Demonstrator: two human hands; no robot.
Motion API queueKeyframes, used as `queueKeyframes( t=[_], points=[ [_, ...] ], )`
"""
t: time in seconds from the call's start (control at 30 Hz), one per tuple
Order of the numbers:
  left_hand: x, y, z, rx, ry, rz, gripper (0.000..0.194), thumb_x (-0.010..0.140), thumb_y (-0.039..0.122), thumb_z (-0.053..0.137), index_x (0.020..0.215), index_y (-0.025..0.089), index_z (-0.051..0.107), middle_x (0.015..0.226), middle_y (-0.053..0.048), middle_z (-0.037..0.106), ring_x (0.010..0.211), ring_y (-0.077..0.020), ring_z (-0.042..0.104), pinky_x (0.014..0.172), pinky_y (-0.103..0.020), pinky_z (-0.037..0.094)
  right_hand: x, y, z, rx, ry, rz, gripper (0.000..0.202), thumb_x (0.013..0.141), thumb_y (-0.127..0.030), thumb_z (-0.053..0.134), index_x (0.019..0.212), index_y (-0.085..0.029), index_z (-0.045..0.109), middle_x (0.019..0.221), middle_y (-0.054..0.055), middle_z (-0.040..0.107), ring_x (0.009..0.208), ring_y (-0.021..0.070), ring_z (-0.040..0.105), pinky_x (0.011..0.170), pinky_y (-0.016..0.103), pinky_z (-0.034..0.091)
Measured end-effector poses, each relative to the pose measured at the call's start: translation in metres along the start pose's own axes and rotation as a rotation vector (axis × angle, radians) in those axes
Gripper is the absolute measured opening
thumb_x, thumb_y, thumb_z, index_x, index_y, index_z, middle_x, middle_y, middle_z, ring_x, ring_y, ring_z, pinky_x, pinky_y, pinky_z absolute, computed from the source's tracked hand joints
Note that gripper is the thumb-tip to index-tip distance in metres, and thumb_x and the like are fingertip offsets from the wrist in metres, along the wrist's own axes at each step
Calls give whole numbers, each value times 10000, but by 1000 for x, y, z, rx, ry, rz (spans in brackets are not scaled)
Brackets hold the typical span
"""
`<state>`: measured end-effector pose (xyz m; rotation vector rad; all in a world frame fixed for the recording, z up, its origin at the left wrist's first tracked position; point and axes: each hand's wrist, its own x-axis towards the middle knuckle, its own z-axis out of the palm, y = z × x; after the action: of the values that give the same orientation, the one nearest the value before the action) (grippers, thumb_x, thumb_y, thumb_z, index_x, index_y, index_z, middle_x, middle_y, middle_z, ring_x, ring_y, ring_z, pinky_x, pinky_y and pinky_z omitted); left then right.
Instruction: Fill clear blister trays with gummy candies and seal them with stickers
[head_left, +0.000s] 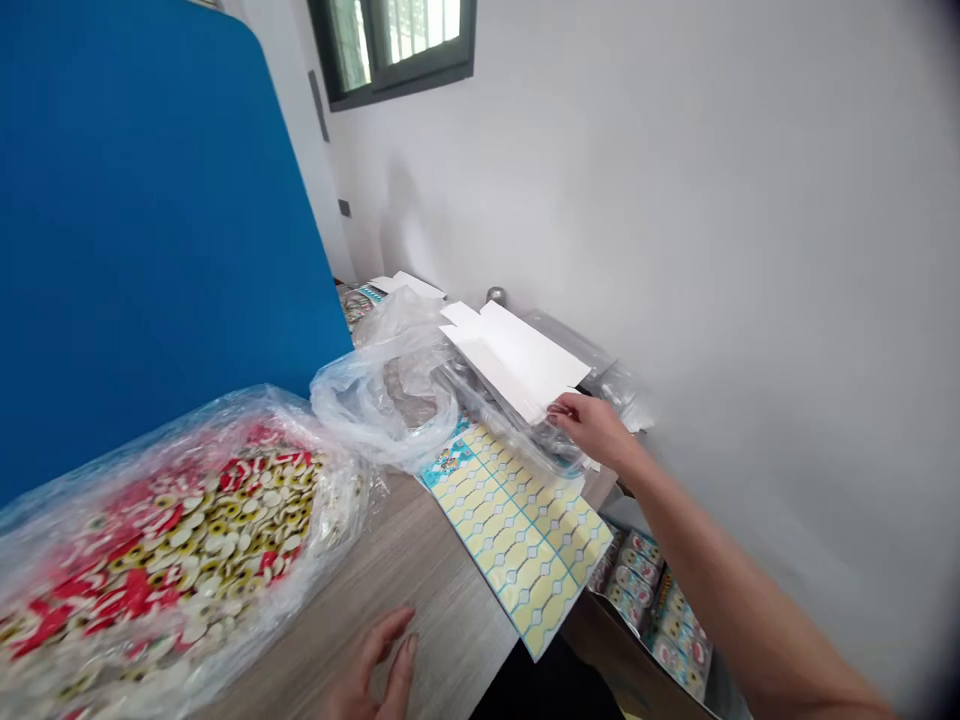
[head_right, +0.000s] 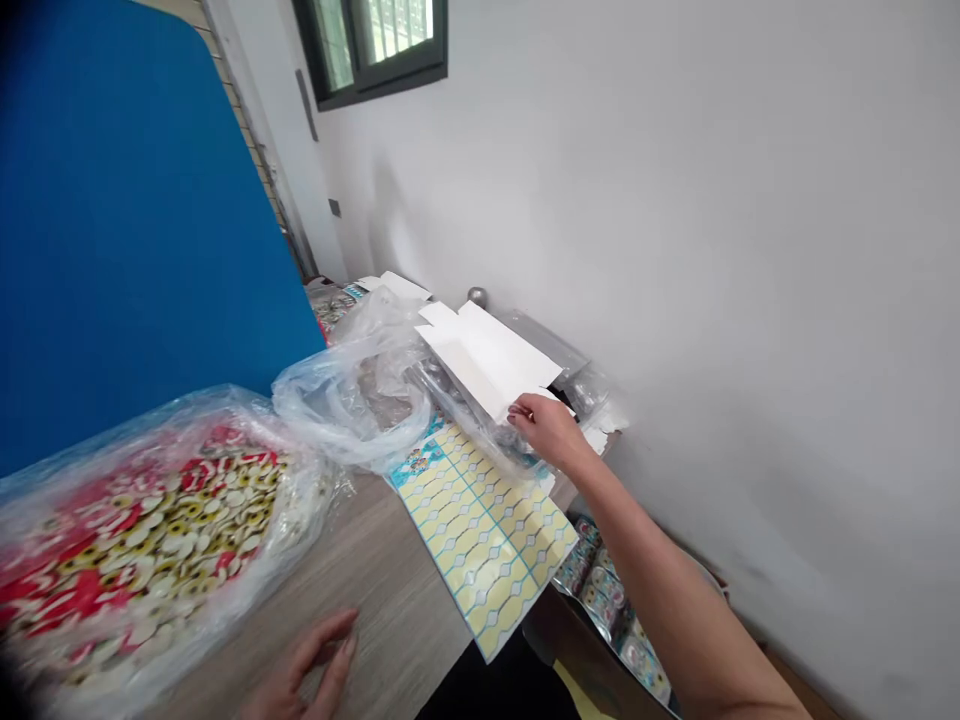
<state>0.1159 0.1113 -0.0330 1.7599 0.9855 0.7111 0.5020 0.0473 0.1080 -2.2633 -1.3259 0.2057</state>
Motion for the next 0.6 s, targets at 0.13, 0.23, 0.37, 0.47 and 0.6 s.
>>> queueKeyframes(
  t=[0.13,0.23,0.37,0.47,0.6],
  points=[
    [3,60,17,-538,-128,-327,423,846,550,595,1053,202,716,1134,-117,726,1022,-254,688,913,-389,547,-38,-56,30,593,-248,-119,256,840,-404,600,998,-202,616,733,-7,626,595,124,548,545,241,453],
    [9,86,29,-1014,-345,-481,530,896,581,500,1145,142,661,1107,-169,705,904,-246,704,800,-384,550,-68,-94,71,719,-459,-210,210,876,-367,568,955,-206,677,764,6,643,615,125,572,552,245,478],
    [6,79,31,-1143,-267,-475,439,900,512,548,1074,123,652,901,-109,697,636,-145,639,607,-280,491,-91,-117,120,591,-246,-370,231,914,-245,521,1025,-237,723,937,53,648,856,177,631,743,310,526],
    [-4,63,27,-1159,-134,-510,399,879,497,595,1006,123,652,819,-70,666,614,-121,606,590,-256,470,-97,-121,145,519,-131,-442,255,929,-203,505,1080,-244,707,960,65,627,894,187,625,788,320,520],
    [-10,50,16,-1177,-88,-517,487,882,579,539,1023,128,660,877,-95,684,738,-170,644,653,-295,512,-101,-129,167,454,-204,-513,269,949,-174,465,1128,-236,657,960,62,634,873,183,632,767,304,522]
  ],
)
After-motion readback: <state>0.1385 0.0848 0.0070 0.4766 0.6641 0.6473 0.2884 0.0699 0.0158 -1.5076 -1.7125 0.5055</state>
